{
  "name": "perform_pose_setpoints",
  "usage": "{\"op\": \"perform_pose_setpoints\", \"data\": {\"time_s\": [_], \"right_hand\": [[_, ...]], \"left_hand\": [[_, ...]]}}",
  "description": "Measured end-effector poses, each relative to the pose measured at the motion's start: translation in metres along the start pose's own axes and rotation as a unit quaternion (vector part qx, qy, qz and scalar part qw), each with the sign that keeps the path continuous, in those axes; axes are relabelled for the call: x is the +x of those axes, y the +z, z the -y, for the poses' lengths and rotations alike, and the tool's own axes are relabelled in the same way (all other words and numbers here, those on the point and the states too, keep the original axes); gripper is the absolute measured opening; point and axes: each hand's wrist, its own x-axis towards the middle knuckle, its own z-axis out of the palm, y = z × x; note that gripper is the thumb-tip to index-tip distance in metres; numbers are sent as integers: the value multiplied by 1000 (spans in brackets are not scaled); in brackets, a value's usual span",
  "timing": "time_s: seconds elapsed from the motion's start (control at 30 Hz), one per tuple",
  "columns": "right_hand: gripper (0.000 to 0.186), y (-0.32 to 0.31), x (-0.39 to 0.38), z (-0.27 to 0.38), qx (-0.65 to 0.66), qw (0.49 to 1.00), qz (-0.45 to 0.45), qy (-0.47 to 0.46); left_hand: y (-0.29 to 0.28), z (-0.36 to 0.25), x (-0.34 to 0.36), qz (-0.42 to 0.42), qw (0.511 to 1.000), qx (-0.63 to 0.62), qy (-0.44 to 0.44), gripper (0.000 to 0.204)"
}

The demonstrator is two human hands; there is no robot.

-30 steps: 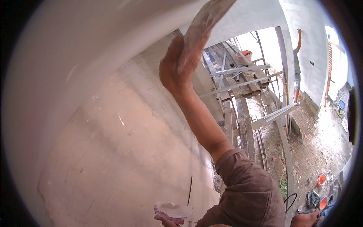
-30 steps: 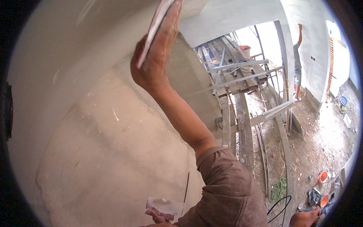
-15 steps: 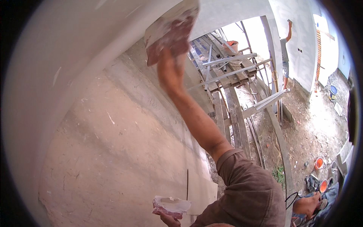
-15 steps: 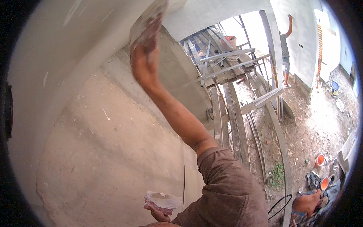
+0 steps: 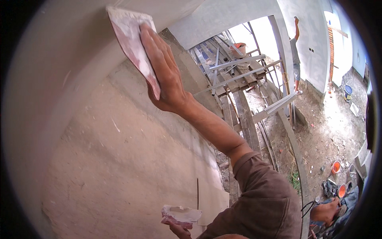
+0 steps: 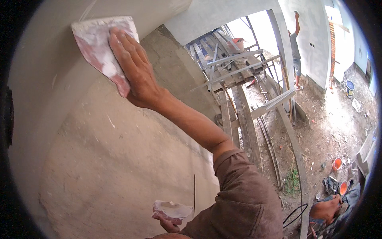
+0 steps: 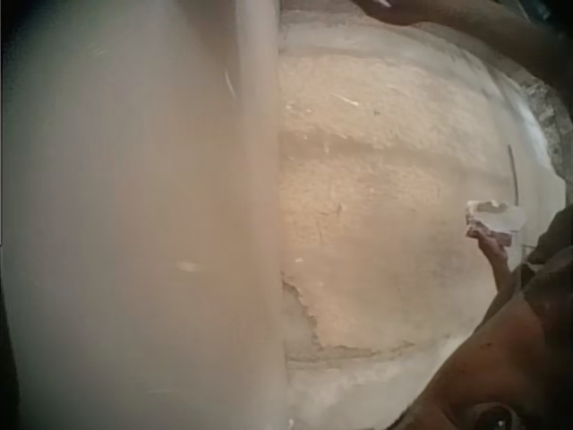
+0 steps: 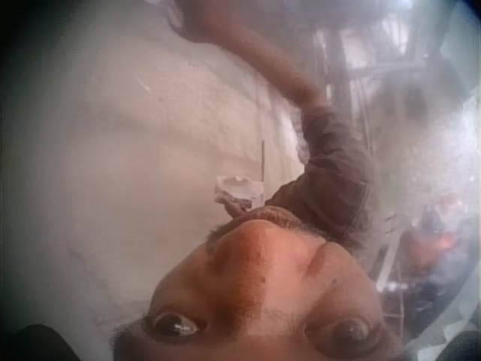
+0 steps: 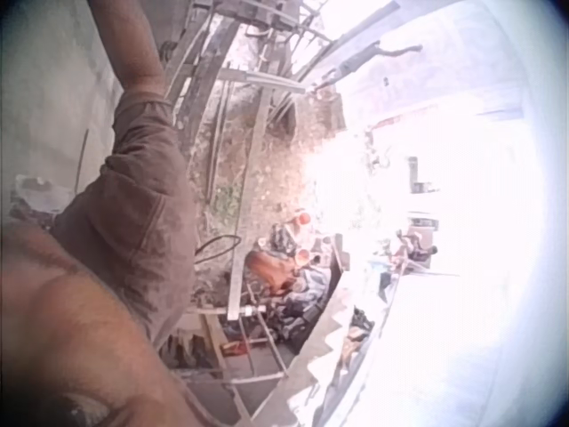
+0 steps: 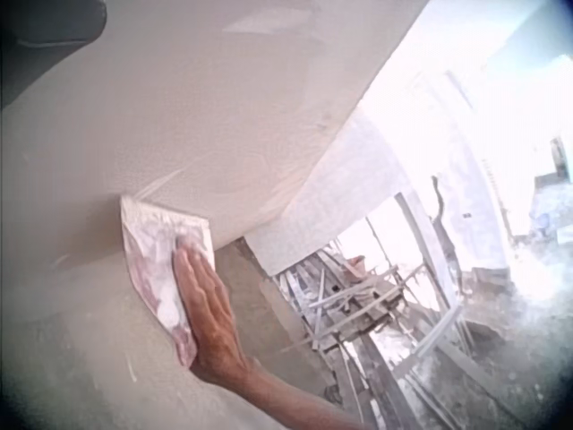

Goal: The person applies plaster to a ceiling and wall joint using two trowels, spreading and smoothing the material across the surface.

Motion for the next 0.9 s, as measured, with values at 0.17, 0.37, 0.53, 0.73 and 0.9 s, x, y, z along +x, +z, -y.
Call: {"op": "perform_pose_setpoints", "data": {"time_s": [0.17,0.37,0.53,0.73,0.9], "right_hand": [[76,1,13,-59,-106,979,-176,7],[72,16,17,-49,-53,995,-90,-1],[69,-12,-46,-73,37,994,9,100],[63,-22,-19,-228,-25,949,-272,160],[66,-2,21,-235,-72,941,-254,212]], "left_hand": [[5,6,-3,2,1000,7,10,78],[8,12,6,33,998,40,30,81],[22,2,9,25,997,69,25,78],[38,8,11,38,996,81,3,79],[32,8,11,36,998,58,16,80]]}}
